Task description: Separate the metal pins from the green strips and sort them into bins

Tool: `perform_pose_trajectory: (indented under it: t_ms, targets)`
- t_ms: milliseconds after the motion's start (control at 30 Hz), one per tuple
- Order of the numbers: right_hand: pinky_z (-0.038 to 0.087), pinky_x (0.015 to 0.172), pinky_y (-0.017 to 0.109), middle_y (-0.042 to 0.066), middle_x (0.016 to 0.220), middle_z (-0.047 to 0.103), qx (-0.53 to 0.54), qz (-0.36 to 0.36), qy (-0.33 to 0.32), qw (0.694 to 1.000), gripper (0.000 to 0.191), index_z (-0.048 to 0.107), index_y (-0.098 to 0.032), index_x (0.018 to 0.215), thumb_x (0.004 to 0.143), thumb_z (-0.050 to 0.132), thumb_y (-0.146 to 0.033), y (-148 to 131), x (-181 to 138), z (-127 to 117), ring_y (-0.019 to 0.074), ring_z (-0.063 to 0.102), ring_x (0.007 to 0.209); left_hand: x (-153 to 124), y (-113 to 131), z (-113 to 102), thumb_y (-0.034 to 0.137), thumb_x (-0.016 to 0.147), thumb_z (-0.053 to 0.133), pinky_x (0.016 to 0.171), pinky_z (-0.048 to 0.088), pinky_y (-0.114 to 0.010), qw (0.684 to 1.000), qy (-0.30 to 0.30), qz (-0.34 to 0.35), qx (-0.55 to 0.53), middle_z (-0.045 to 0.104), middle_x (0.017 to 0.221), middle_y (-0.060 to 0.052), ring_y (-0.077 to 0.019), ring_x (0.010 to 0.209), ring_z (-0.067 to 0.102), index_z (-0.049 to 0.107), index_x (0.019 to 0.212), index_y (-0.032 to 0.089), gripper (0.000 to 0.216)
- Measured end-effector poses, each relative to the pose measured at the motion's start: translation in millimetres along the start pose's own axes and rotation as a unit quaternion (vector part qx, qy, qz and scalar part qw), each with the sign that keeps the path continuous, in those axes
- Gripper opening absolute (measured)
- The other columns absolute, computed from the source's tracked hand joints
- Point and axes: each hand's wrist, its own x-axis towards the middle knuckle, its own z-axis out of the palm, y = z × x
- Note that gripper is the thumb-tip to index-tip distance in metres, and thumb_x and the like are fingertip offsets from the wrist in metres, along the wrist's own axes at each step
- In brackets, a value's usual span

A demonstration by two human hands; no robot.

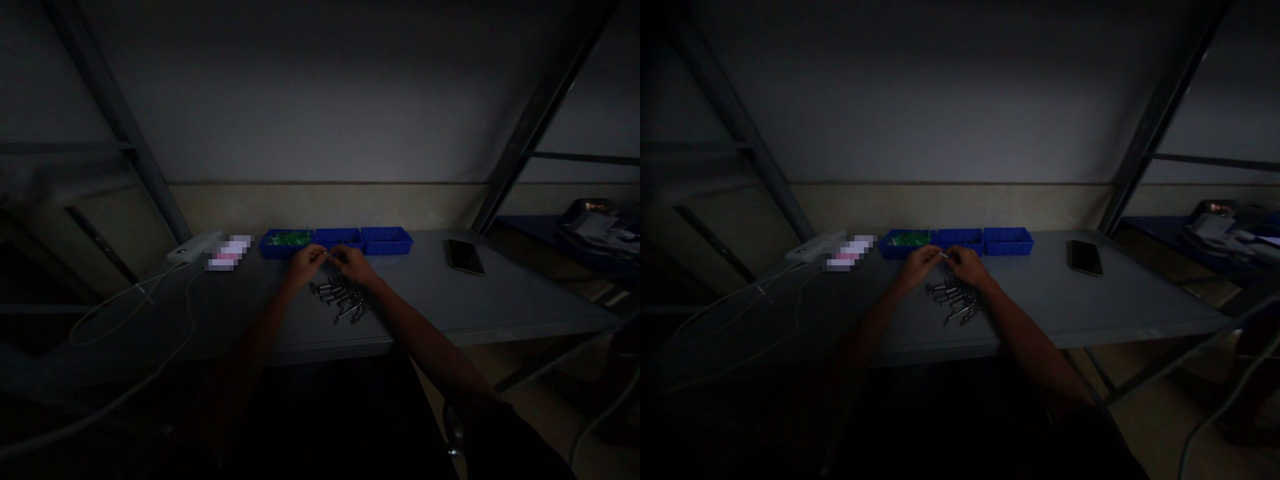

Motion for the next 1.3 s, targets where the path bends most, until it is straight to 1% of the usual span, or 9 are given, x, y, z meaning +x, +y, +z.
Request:
perform_pose_trajectory:
  t_ms: [67,167,267,367,500,800,967,1100,1300]
  targets:
    - [0.038,0.06,0.022,-0.001,0.068,0.056,0.005,-0.008,0.015,1.0,0.018,0.057,-0.014,0.095,0.077,0.054,-0.017,1,0,0,0.0113,0.05,0.061,1,0,-1,0.026,0.069,0.062,0.075,0.047,-0.029,1.0,0.014,-0.013,-0.017,0.066,0.077,-0.004,-0.0172,0.078,0.062,0.061,0.08,0.016,0.015]
    - [0.04,0.065,0.024,0.001,0.072,0.055,0.002,-0.016,0.043,0.999,0.03,0.053,-0.014,0.098,0.07,0.046,-0.005,7,2,1,0.0129,0.051,0.066,1,1,-3,0.029,0.07,0.062,0.069,0.047,-0.027,0.996,0.026,-0.047,-0.076,0.065,0.077,-0.003,-0.0156,0.074,0.061,0.06,0.083,0.015,0.02]
    - [0.042,0.07,0.028,0.005,0.082,0.054,-0.024,-0.028,0.086,0.996,0.037,0.05,-0.013,0.095,0.06,0.042,-0.001,13,3,1,0.0162,0.051,0.075,0,5,-3,0.032,0.069,0.064,0.066,0.046,-0.025,0.985,0.029,-0.085,-0.149,0.065,0.079,-0.003,-0.0133,0.072,0.061,0.059,0.086,0.015,0.025]
    - [0.043,0.076,0.031,0.009,0.088,0.051,-0.056,-0.043,0.115,0.991,0.04,0.048,-0.013,0.092,0.055,0.041,-0.001,18,4,1,0.0196,0.049,0.083,-1,8,-2,0.034,0.065,0.067,0.065,0.045,-0.023,0.974,0.032,-0.109,-0.196,0.065,0.081,-0.002,-0.011,0.069,0.06,0.058,0.086,0.014,0.029]
    - [0.043,0.078,0.034,0.009,0.089,0.05,-0.067,-0.045,0.104,0.991,0.042,0.044,-0.015,0.092,0.053,0.04,-0.001,20,4,3,0.0206,0.048,0.085,0,8,-2,0.034,0.062,0.07,0.062,0.044,-0.022,0.97,0.026,-0.123,-0.21,0.064,0.078,-0.001,-0.0091,0.064,0.058,0.059,0.085,0.014,0.033]
    - [0.043,0.079,0.034,0.009,0.094,0.053,-0.09,-0.007,0.054,0.994,0.051,0.041,-0.016,0.098,0.049,0.041,0.0,8,-1,5,0.0201,0.05,0.087,-1,6,-1,0.043,0.059,0.071,0.06,0.043,-0.024,0.98,0.01,-0.121,-0.159,0.064,0.076,-0.002,-0.0111,0.063,0.057,0.059,0.083,0.015,0.038]
    - [0.042,0.079,0.033,0.008,0.094,0.054,-0.094,-0.012,0.059,0.994,0.049,0.042,-0.017,0.097,0.05,0.041,-0.001,4,-2,5,0.0193,0.05,0.086,0,6,-2,0.047,0.059,0.069,0.06,0.043,-0.025,0.983,0.009,-0.116,-0.14,0.065,0.076,-0.003,-0.0125,0.064,0.057,0.059,0.082,0.016,0.04]
    - [0.042,0.076,0.032,0.007,0.09,0.054,-0.087,-0.007,0.053,0.995,0.048,0.042,-0.017,0.095,0.049,0.041,-0.002,5,-2,5,0.0195,0.05,0.084,-1,6,-2,0.043,0.059,0.07,0.06,0.043,-0.024,0.982,0.011,-0.115,-0.15,0.065,0.074,-0.002,-0.0121,0.063,0.057,0.059,0.082,0.016,0.037]
    - [0.042,0.076,0.031,0.007,0.092,0.052,-0.087,-0.054,0.048,0.994,0.047,0.045,-0.016,0.094,0.049,0.04,-0.002,7,-1,8,0.0189,0.048,0.083,-1,5,-1,0.04,0.06,0.07,0.06,0.043,-0.024,0.98,0.022,-0.13,-0.15,0.065,0.072,-0.002,-0.0119,0.062,0.057,0.059,0.079,0.015,0.033]
